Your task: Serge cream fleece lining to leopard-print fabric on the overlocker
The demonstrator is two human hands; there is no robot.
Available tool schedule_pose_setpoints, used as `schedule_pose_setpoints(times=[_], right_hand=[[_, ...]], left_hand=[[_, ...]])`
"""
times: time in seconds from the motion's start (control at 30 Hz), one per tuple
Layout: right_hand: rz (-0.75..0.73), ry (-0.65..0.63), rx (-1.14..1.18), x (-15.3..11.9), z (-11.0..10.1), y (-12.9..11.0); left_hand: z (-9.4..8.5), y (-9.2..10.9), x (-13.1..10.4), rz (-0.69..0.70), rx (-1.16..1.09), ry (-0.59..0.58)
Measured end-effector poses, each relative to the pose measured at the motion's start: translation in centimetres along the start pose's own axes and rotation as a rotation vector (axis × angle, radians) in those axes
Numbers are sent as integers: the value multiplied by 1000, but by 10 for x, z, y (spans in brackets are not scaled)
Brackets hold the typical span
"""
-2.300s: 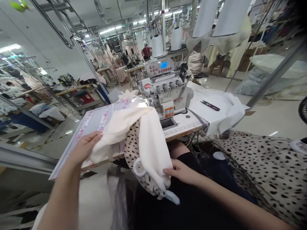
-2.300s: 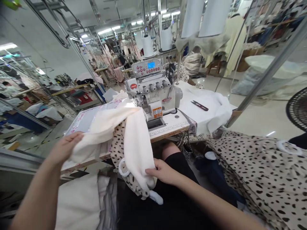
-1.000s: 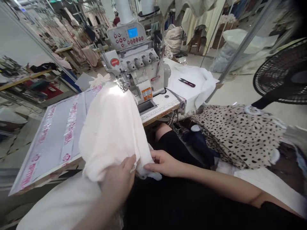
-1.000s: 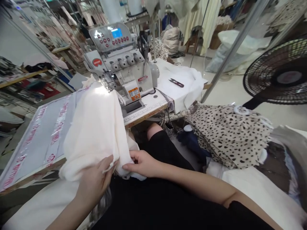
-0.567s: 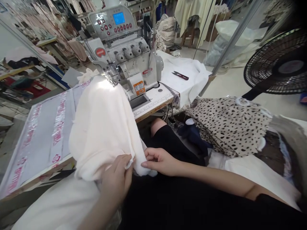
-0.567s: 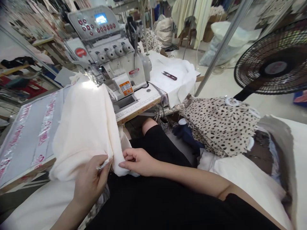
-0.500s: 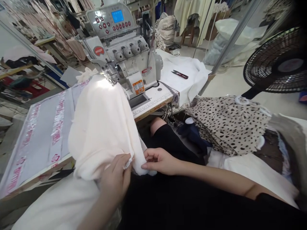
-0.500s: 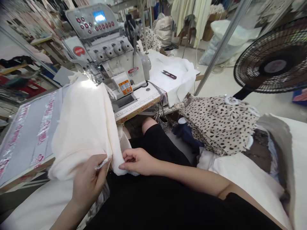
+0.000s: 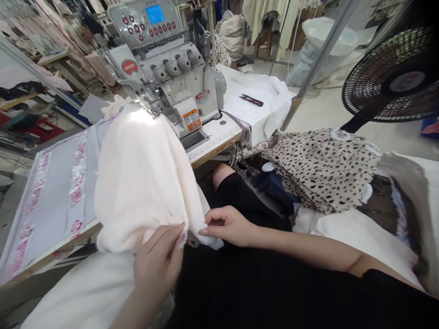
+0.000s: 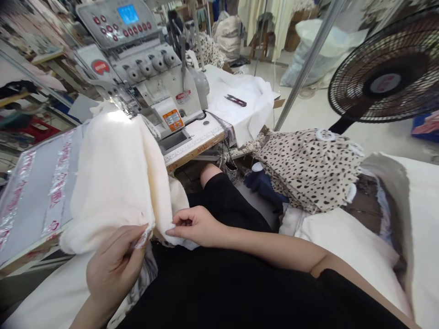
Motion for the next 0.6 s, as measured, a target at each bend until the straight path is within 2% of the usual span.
schedule_pose_setpoints(times=[0.17,0.37,0.6], right_hand=[[-126,-26,-77,1,13,-22],[-355,20,-265,-2,14,-31],[-452,15,-438,-6,13,-36]], left_hand=[[-1,6,5,-4,-60,6],[-3,5,5,-24,-43,14],[5,8,5,70,-50,-30]])
Point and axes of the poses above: each hand's wrist, its own x-axis towards the middle knuckle, its own z-axis out of the palm, y = z × x, the point moved 4 cm from there along x, towards the middle knuckle, and after that the axes turned 12 degrees about y, right-handed, at the moved point
